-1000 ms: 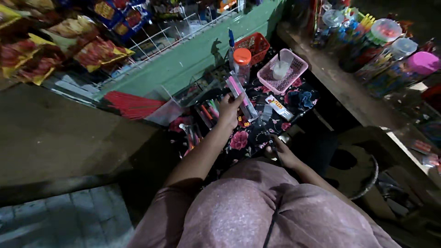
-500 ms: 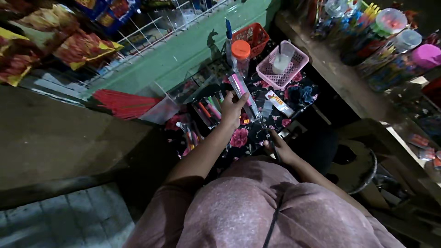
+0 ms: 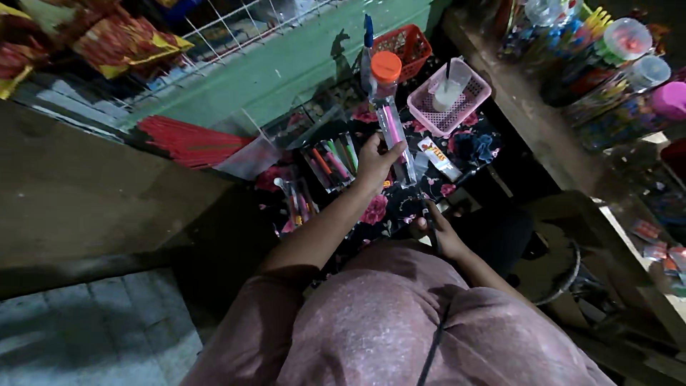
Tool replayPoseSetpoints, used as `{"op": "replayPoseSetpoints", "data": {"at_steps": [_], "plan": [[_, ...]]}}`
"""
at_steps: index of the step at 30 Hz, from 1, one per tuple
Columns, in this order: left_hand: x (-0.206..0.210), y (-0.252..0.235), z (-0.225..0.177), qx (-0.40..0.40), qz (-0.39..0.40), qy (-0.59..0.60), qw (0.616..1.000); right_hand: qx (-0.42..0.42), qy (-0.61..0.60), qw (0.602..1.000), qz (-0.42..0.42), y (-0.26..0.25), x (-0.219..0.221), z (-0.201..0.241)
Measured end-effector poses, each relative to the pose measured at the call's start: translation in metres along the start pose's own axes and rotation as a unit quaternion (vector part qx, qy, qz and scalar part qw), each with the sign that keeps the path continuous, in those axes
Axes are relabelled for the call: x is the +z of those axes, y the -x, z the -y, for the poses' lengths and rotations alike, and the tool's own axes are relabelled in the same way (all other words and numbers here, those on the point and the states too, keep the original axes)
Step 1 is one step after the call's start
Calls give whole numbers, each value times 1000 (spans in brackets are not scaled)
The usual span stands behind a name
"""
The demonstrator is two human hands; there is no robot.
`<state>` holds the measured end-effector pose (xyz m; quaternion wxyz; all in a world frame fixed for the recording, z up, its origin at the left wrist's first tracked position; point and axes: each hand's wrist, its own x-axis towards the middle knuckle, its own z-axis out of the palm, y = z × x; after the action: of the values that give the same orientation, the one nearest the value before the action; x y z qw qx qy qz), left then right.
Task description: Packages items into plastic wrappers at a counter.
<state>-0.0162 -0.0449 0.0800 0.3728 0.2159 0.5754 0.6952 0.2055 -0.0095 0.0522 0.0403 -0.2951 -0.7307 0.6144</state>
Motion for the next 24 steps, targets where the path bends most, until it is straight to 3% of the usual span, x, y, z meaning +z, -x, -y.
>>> {"op": "replayPoseSetpoints", "data": {"at_steps": [24], "plan": [[33, -3, 8, -45, 16, -13, 999, -42, 1, 995, -93, 16, -11, -27]]}}
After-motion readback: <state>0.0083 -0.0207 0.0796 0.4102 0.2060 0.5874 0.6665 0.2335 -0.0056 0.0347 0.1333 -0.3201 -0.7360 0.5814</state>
